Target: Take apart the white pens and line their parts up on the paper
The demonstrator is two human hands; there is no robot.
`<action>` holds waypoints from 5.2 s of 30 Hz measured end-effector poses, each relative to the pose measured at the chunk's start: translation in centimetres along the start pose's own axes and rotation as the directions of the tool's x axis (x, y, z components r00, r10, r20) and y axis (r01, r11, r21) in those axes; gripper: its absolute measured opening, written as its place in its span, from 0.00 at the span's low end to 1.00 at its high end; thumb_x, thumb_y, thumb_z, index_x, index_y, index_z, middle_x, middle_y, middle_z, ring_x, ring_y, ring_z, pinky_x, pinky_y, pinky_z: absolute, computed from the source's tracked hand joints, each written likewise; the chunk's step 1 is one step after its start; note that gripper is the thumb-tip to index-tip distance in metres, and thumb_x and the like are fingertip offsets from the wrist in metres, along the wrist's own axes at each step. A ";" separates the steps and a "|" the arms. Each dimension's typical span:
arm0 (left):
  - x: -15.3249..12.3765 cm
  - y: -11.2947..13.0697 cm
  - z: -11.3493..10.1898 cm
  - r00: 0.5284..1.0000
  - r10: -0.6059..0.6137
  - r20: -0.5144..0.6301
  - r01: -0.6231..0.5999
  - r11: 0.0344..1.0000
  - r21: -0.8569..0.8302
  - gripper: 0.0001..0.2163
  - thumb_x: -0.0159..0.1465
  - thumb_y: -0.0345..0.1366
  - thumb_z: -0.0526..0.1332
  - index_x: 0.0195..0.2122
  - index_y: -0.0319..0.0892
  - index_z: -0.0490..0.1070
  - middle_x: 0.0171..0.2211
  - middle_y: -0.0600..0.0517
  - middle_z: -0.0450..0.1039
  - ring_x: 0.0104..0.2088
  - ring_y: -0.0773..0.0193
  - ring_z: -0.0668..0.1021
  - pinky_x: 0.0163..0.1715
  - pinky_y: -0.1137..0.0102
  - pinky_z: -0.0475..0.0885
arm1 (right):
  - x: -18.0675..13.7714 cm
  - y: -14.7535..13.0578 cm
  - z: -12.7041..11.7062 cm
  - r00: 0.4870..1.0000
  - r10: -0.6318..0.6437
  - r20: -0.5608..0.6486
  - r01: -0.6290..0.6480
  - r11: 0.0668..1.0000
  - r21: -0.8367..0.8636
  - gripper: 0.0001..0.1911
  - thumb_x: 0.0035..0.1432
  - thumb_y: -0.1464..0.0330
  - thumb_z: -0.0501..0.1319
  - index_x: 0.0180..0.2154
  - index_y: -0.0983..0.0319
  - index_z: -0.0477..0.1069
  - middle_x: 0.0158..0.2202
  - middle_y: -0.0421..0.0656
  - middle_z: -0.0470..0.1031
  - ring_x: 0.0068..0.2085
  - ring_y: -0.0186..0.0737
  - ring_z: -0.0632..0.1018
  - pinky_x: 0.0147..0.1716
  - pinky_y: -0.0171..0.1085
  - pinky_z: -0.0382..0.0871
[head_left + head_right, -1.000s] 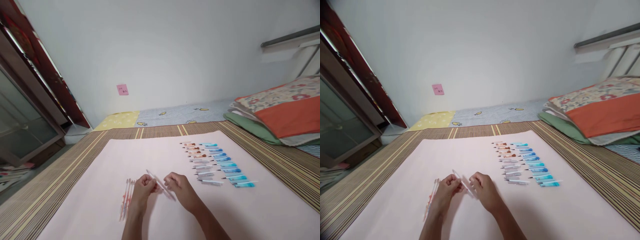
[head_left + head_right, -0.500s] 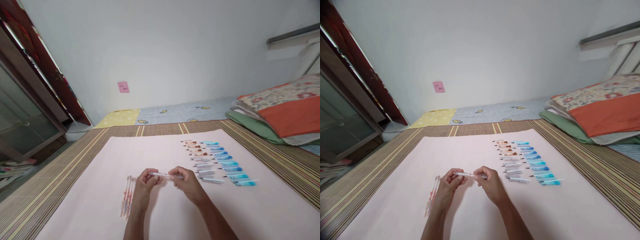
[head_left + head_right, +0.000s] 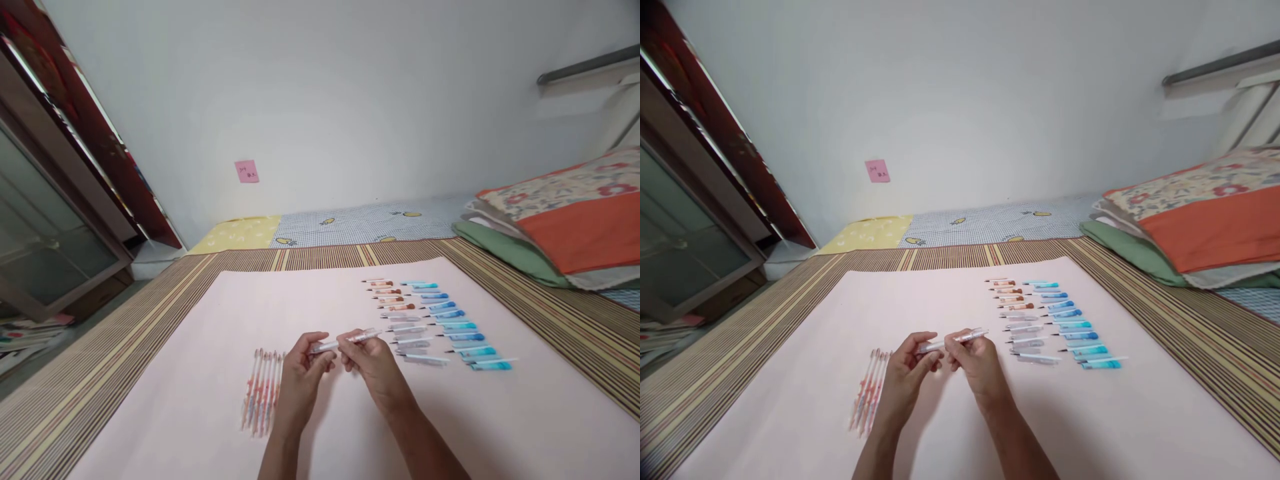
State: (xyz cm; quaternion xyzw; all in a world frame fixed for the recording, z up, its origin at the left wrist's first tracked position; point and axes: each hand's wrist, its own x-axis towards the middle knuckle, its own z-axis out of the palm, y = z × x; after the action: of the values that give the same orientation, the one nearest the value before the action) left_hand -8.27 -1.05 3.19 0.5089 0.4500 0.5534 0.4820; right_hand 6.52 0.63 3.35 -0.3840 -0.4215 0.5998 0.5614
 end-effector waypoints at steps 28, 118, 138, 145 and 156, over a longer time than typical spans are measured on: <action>0.3 0.0 0.1 0.982 -0.191 -0.002 0.189 0.972 -0.140 0.26 0.61 0.61 0.60 0.33 0.38 0.74 0.20 0.51 0.73 0.16 0.69 0.69 0.17 0.74 0.56 | 0.1 0.2 0.0 0.999 -0.006 -0.042 0.005 1.000 -0.008 0.22 0.45 0.52 0.74 0.31 0.64 0.78 0.20 0.37 0.68 0.24 0.34 0.67 0.27 0.37 0.61; 1.1 -2.0 -0.3 0.948 -0.286 -0.137 0.126 0.735 -0.666 0.12 0.52 0.35 0.73 0.35 0.36 0.77 0.25 0.51 0.76 0.23 0.71 0.74 0.24 0.78 0.68 | 1.2 0.9 -1.6 0.935 0.196 -0.295 -0.032 0.876 0.481 0.16 0.33 0.67 0.80 0.25 0.64 0.79 0.26 0.38 0.72 0.28 0.30 0.71 0.24 0.29 0.69; 0.8 -1.8 0.9 0.953 -0.239 -0.186 0.091 0.812 -0.576 0.18 0.51 0.36 0.76 0.39 0.36 0.76 0.30 0.46 0.81 0.26 0.67 0.80 0.28 0.76 0.75 | 0.7 1.5 -0.3 0.972 0.151 -0.182 -0.070 0.919 0.389 0.18 0.40 0.58 0.78 0.30 0.63 0.80 0.29 0.41 0.75 0.31 0.35 0.73 0.32 0.35 0.71; 1.2 -1.9 -0.2 0.906 -0.333 -0.263 0.062 0.716 -0.695 0.08 0.56 0.25 0.71 0.37 0.33 0.78 0.29 0.44 0.81 0.26 0.69 0.80 0.28 0.79 0.77 | 0.7 1.4 -0.6 0.967 0.221 -0.125 -0.136 0.867 0.480 0.15 0.48 0.58 0.73 0.33 0.62 0.81 0.31 0.43 0.76 0.34 0.39 0.76 0.38 0.38 0.75; 1.4 -1.3 -0.1 0.859 -0.419 -0.294 0.079 0.677 -0.732 0.05 0.62 0.21 0.63 0.34 0.33 0.78 0.27 0.44 0.80 0.24 0.69 0.80 0.26 0.80 0.77 | 0.8 2.2 -1.2 0.960 0.218 -0.174 -0.126 0.895 0.429 0.18 0.44 0.58 0.76 0.35 0.60 0.79 0.31 0.42 0.78 0.33 0.37 0.77 0.34 0.37 0.75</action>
State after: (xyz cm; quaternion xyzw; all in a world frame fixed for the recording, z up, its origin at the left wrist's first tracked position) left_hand -8.28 0.47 2.04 0.0823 0.3707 0.7078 0.5957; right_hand 6.78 1.49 0.87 -0.3555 -0.1854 0.6773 0.6169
